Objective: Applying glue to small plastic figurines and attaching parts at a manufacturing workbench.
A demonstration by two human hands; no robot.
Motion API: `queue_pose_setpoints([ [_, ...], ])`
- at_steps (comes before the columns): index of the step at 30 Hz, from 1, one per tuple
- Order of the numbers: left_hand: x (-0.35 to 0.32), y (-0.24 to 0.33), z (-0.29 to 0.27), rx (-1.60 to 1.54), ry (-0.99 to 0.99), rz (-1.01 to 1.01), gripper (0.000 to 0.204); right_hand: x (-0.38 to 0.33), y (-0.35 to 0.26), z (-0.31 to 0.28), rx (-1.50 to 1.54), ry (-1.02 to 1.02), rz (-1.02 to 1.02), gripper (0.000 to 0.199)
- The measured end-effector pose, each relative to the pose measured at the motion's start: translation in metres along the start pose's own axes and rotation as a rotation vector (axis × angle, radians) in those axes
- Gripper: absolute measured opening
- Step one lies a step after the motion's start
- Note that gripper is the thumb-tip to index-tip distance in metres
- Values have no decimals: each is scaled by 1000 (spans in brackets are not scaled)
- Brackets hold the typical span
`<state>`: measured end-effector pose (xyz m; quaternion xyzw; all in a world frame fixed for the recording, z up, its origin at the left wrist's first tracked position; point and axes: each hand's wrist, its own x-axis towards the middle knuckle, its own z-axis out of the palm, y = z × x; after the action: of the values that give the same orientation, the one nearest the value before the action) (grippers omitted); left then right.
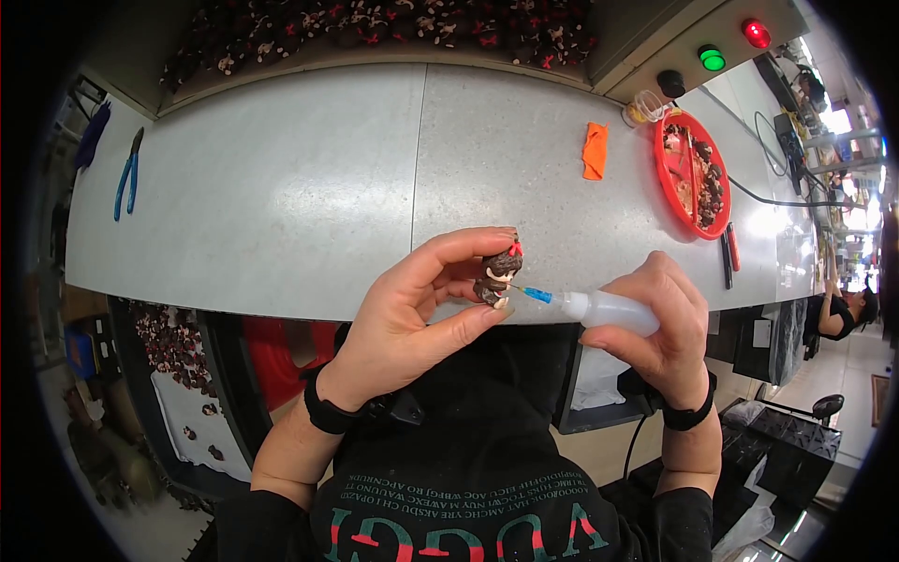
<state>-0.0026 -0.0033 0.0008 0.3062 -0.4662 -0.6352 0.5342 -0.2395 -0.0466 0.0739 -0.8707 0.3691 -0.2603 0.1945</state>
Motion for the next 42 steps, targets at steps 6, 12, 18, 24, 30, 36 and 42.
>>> queue_pose_setpoints([
  [6, 1, -2, -1, -12, -6, 9, 48, -1, 1, -1, -30, 2, -19, 39],
  [12, -3, 5, 3, 9, 37, -50, 48, -16, 19, 0, 455, 228, 210, 31],
  [18, 0, 6, 6, 26, 52, -40, 51, -30, 48, -16, 616, 455, 569, 30],
  [24, -4, 7, 8, 98, 154, -96, 50, -38, 80, -6, -67, 290, 545, 36],
  [30, -1, 2, 14, 169, 202, -65, 53, -78, 104, -72, -135, 536, 547, 21],
  [36, 3, 4, 16, 183, 181, -78, 53, -115, 186, -144, -569, 151, 612, 21],
  [42, 0, 2, 20, 187, 258, -88, 53, -116, 211, -151, -676, 32, 678, 20],
])
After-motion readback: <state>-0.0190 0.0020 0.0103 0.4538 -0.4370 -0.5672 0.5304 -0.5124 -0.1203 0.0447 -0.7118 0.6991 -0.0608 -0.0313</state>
